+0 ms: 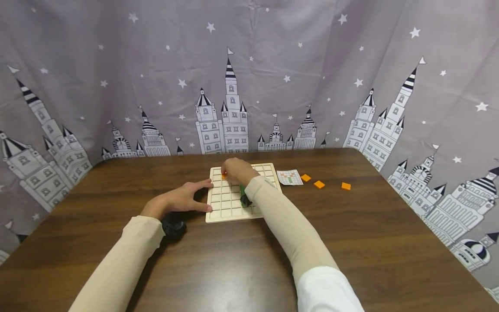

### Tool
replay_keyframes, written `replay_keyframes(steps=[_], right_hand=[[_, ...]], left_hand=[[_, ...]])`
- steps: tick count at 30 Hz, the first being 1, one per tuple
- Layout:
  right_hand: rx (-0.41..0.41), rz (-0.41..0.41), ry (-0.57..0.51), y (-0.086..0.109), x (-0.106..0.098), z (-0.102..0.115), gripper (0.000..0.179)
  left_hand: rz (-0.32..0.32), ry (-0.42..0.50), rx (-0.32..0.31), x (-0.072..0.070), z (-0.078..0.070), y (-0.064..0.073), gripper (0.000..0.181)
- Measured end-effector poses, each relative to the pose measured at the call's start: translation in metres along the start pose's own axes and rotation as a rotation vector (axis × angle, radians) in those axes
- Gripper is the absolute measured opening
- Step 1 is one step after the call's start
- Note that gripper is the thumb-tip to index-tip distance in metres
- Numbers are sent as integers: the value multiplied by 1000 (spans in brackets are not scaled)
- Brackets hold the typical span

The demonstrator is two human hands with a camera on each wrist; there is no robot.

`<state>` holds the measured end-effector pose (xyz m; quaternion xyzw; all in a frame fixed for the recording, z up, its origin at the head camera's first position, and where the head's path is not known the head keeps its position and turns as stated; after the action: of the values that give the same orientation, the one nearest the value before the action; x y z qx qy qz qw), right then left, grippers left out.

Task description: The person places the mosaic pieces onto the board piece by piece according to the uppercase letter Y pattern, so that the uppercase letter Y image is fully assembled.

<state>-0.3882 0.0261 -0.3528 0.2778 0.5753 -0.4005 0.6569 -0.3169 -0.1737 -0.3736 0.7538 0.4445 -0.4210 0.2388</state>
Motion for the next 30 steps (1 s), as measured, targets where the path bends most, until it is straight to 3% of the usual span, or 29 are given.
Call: replay_keyframes(steps=[8, 13, 19, 24, 30], right_hand=[[33, -12, -22, 3, -5, -3, 25], [-11, 52, 28, 2, -12, -2, 29], [30, 162, 5, 5, -22, 2, 45], [-34, 212, 37, 8, -24, -1, 58], [-52, 140, -173, 22, -26, -20, 61]], left_hand=[[7, -4, -3, -2, -2, -4, 91], [5, -12, -11, -7, -4, -4, 91], [6, -15, -9, -11, -3, -5, 91], [3, -11, 4, -7, 0, -5, 90], [15, -6, -19, -2, 0, -3, 92]])
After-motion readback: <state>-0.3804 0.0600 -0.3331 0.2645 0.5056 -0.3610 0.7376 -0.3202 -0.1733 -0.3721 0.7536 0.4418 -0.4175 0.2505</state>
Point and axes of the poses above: each hand's wrist, its own y-axis away from the middle knuckle, its own x-axis out of the palm, z = x × y, the point moved 1 cm from there along -y, towards the middle knuckle, and after that the axes turned 8 degrees about -z, right-handed, at the moved point
